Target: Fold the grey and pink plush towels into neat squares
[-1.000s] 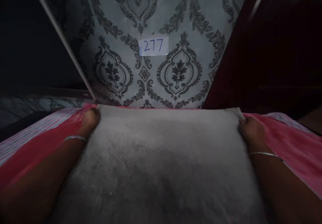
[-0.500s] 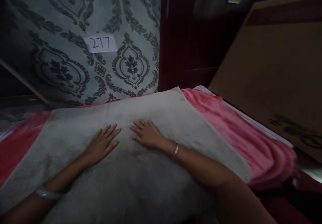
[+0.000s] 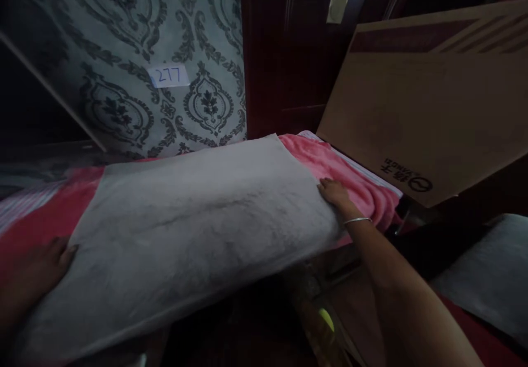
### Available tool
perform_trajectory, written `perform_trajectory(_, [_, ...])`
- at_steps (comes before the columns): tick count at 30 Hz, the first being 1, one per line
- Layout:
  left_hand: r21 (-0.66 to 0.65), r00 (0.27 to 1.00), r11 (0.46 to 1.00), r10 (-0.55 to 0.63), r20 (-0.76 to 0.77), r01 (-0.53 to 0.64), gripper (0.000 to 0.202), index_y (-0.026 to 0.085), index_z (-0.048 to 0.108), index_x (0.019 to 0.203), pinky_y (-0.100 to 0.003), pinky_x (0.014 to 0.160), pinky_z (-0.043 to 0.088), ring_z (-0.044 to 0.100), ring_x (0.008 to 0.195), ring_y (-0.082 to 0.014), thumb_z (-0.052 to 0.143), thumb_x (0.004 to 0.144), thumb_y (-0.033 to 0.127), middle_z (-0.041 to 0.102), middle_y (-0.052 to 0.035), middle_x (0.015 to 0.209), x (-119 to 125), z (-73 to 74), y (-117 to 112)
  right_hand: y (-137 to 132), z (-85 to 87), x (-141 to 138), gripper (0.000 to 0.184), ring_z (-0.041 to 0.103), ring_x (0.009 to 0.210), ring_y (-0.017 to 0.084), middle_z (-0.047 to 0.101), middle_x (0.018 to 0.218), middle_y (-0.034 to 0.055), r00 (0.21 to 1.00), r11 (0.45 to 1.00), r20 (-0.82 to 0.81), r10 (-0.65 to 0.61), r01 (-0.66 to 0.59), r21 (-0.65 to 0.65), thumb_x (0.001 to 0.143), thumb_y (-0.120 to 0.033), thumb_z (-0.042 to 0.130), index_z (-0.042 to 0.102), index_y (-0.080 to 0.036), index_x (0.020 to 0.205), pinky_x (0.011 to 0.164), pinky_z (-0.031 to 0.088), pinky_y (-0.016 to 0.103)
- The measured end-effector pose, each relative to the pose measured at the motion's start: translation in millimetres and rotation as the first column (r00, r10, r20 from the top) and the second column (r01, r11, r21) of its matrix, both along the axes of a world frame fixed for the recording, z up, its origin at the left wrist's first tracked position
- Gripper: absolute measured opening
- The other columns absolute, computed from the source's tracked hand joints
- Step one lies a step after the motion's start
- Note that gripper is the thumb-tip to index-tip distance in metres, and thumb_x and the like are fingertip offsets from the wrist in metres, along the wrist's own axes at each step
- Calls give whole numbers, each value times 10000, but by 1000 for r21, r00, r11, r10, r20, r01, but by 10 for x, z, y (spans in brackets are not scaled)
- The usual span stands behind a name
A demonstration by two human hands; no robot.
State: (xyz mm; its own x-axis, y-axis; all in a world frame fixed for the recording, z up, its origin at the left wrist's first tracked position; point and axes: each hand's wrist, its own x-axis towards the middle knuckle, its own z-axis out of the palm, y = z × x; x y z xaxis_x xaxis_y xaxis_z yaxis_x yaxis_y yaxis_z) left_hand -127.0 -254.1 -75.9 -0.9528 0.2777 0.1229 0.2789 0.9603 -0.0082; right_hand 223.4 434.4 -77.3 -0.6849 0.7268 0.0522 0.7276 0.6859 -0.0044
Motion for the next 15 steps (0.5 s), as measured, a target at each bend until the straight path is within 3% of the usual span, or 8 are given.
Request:
perform_trajectory(3, [2,994,995,104,14,-104,557,112,675,1158,-464,921,518,656,1085,-349,268,930,416,700,-218,1194,478,97,94,-205,-7,215,458,652,1139,264,686,1260,188,999,999,-26,-47,46,-27,990,-282,379,670,-94,1290,922,494,320])
perform_trajectory(6, [107,968,967,219,126,-233,498,83,663,1205,-421,855,543,681,1060,-346,355,937,369,724,-214,1140,789,154,199,-408,0,349,482,665,1072,287,700,1195,219,981,981,-87,-175,167,-96,994,-348,394,683,-54,1244,804,481,316])
perform_trajectory(8, [132,949,948,267,166,-290,482,53,655,1223,-404,844,545,681,1078,-347,393,932,333,719,-230,1153,874,158,213,-498,23,419,524,660,1055,315,693,1166,262,967,963,-80,-242,230,-138,1002,-372,375,682,-3,1214,758,458,340])
perform_trajectory(11, [136,924,920,346,161,-368,465,47,690,1153,-433,794,550,692,1035,-374,405,935,343,717,-262,1121,921,125,179,-564,43,502,565,653,1030,337,679,1144,302,968,959,-74,-240,225,-171,1009,-371,336,670,37,1212,720,426,371])
perform_trajectory(15, [176,904,887,418,92,-428,469,60,697,1140,-462,774,535,693,1010,-395,386,951,356,713,-286,1084,1009,78,122,-524,-54,573,602,657,974,364,683,1084,325,954,965,-162,-253,237,-117,997,-391,316,691,34,1200,677,408,410])
